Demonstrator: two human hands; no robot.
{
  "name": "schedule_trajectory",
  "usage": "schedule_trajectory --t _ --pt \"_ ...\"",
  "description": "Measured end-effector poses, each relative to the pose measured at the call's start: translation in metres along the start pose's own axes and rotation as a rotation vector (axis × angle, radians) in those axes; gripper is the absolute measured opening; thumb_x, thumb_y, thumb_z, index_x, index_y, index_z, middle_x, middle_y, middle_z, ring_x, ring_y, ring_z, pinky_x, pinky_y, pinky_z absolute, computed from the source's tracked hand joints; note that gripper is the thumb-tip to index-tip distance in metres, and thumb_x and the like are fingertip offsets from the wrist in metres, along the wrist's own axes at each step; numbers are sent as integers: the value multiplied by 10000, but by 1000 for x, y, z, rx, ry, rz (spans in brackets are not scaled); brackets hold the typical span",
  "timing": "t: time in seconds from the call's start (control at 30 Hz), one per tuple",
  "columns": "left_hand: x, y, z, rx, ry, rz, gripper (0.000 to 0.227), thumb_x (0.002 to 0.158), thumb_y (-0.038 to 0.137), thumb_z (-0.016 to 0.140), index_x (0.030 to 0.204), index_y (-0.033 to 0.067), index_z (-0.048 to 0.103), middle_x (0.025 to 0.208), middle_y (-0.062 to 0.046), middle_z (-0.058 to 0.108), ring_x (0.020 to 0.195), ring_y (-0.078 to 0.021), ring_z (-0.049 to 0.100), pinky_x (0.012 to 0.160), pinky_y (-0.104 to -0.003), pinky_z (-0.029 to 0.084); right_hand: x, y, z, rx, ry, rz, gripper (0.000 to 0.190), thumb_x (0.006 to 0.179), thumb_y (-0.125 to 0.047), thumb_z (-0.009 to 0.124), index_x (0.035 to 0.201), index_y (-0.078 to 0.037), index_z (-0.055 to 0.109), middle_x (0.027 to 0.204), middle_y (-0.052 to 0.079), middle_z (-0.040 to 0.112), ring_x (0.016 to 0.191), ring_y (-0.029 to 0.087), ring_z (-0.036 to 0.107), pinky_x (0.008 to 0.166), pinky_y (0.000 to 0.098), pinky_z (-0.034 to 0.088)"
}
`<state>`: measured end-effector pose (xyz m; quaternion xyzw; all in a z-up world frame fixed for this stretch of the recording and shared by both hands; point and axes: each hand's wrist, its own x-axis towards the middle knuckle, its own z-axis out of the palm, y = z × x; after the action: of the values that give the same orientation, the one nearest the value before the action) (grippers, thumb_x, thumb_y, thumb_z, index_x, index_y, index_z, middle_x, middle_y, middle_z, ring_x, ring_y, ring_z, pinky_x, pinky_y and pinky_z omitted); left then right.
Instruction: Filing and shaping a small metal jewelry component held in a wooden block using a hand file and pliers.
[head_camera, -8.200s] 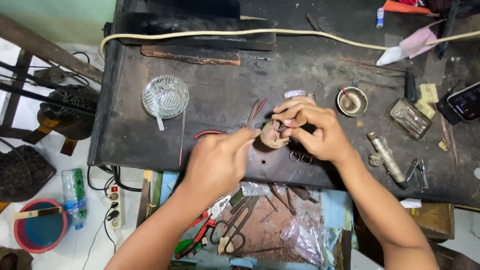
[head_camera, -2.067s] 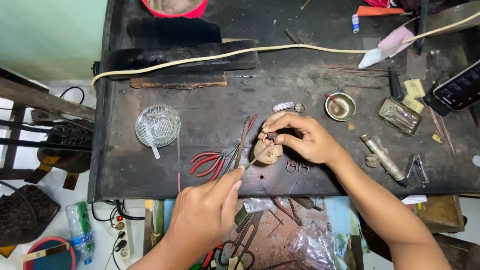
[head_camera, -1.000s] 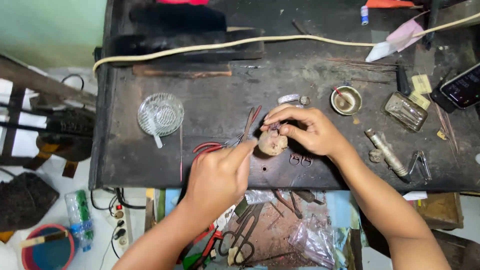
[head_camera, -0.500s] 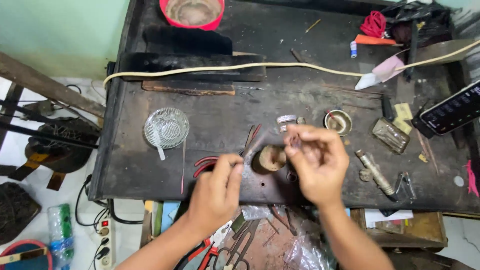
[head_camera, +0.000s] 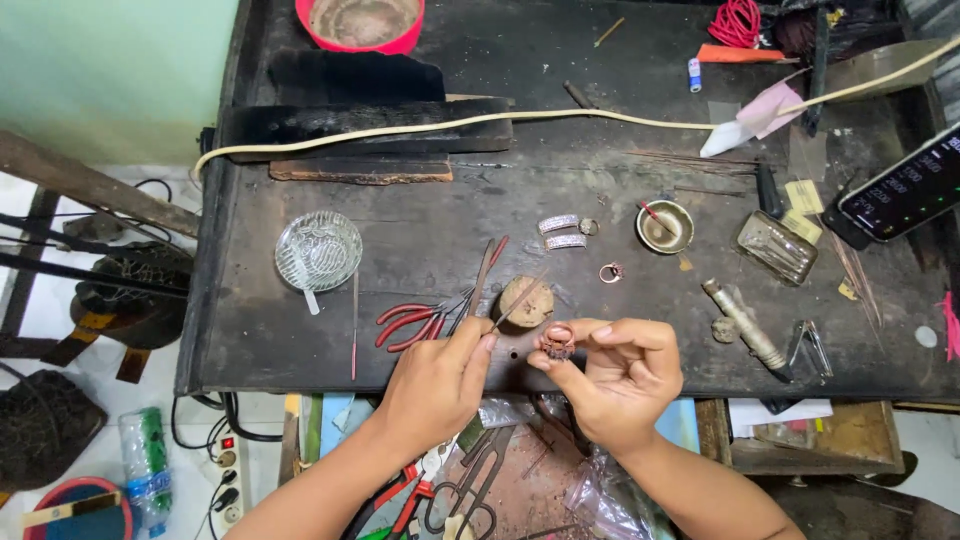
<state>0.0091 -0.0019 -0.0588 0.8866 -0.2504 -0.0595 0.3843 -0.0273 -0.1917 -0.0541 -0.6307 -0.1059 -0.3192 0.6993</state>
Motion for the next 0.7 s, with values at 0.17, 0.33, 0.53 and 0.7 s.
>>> schedule_trajectory --t 0.17,0.33,0.53,0.7 --pt "-1 -1 3 41 -10 -33 233 1062 291 425 1138 123 567 540 -128 579 463 -434 558 443 -503 399 -6 -7 -2 26 10 30 605 696 152 826 1097 -53 422 858 224 692 837 258 757 776 401 715" --pt "1 -1 3 37 -44 -33 197 1067 258 423 1126 113 542 516 -116 528 414 -390 489 423 -471 352 -8 -12 -3 -10 20 -3 605 688 125 836 1087 -66 422 827 197 689 796 247 752 751 411 719" --pt "1 -2 5 42 -56 -48 206 1067 270 416 1131 119 540 588 -163 598 496 -470 551 450 -521 376 -13 -10 -5 -1 16 -5 604 680 120 843 1090 -61 439 837 184 693 809 267 764 763 405 714" --pt "1 -6 8 50 -67 -26 175 1079 267 417 1071 115 504 536 -128 510 417 -414 465 409 -488 314 -12 -16 -3 11 6 17 537 745 111 811 1124 -34 459 877 219 693 830 265 770 760 408 733"
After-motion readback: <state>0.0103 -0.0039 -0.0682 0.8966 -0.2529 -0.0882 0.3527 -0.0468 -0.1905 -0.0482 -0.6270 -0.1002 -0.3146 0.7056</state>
